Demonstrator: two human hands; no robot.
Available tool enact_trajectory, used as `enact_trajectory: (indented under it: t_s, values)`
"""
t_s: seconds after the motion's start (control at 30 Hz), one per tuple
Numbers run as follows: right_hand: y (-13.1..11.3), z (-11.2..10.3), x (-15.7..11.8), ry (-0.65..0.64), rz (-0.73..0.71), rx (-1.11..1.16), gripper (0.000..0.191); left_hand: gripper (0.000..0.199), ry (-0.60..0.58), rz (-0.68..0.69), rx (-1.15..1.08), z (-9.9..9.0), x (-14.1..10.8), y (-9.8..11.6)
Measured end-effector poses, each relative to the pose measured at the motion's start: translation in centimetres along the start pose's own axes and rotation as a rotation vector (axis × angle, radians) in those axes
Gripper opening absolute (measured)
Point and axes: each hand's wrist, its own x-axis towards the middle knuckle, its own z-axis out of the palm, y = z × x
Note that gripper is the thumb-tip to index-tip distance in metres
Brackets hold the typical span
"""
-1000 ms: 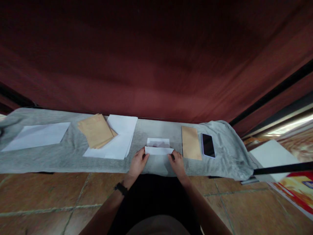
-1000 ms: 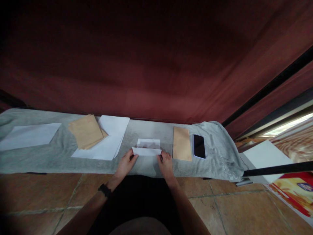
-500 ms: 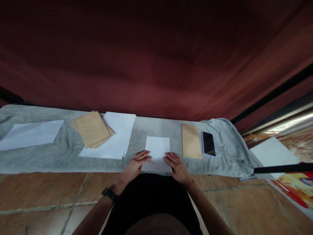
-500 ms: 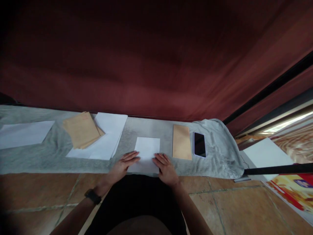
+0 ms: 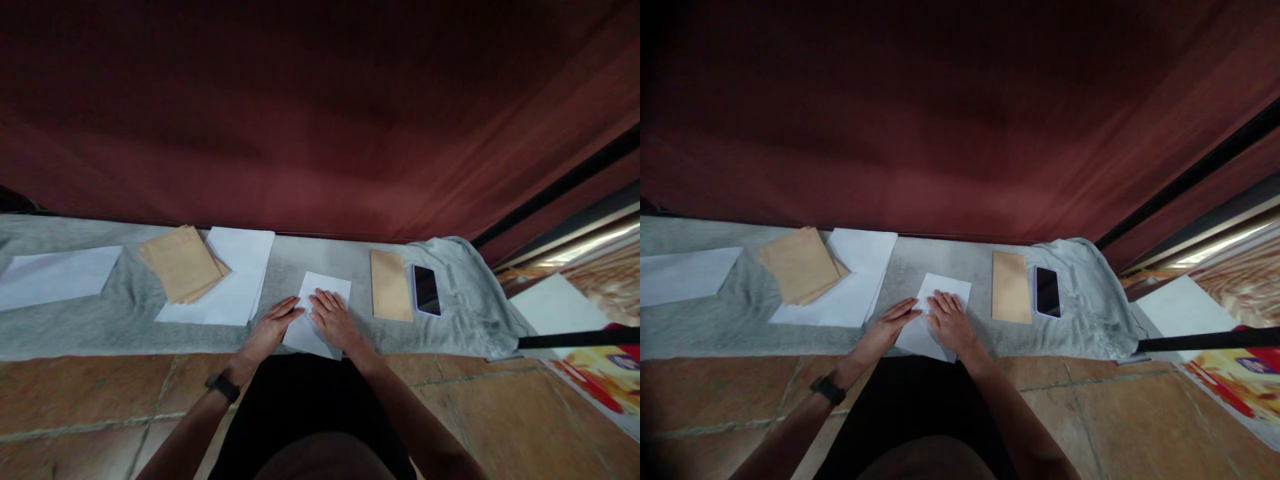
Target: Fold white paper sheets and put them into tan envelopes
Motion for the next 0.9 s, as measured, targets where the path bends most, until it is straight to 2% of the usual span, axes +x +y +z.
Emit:
enact_trajectory:
  t_s: [0.1, 0.17, 0.27, 0.33, 0.47, 0.6, 0.77, 0.83, 0.9]
  values:
    - [0.3, 1.4, 1.4, 0.051, 0.097, -0.073, 0.046, 0.047, 0.108, -0.091, -0.037, 0.7, -0.9, 0.3]
    - [1.3, 1.4, 2.3, 0.075, 0.160, -0.102, 0.045, 0.046, 0.191, -0.190, -0.053, 1.2, -1.5, 1.2]
    - [3.0, 0.1, 3.8, 0.072, 0.225, -0.127, 0.044, 0.039, 0.265, -0.328, 0.015, 2.1, -2.1, 2.9]
    - [3.9, -1.1, 4.9, 0.048, 0.262, -0.141, 0.043, 0.043, 0.271, -0.379, 0.100, 2.7, -2.1, 3.9]
    - [4.5, -3.3, 7.2, -0.099, 0.357, -0.182, 0.044, 0.051, 0.242, -0.419, 0.195, 3.4, -1.3, 4.6]
    - [4.9, -4.3, 8.8, -0.193, 0.424, -0.135, 0.040, 0.052, 0.234, -0.408, 0.179, 3.2, -0.7, 4.2]
    - [6.3, -4.9, 9.1, -0.184, 0.434, 0.029, 0.013, 0.053, 0.252, -0.407, 0.106, 2.7, -0.8, 3.9]
    - [6.9, -5.3, 8.6, -0.140, 0.444, 0.127, 0.006, 0.049, 0.294, -0.419, 0.089, 2.3, -0.8, 4.0]
    - [7.5, -5.5, 7.6, -0.073, 0.477, 0.225, 0.007, 0.045, 0.345, -0.416, 0.080, 1.9, -0.6, 4.4]
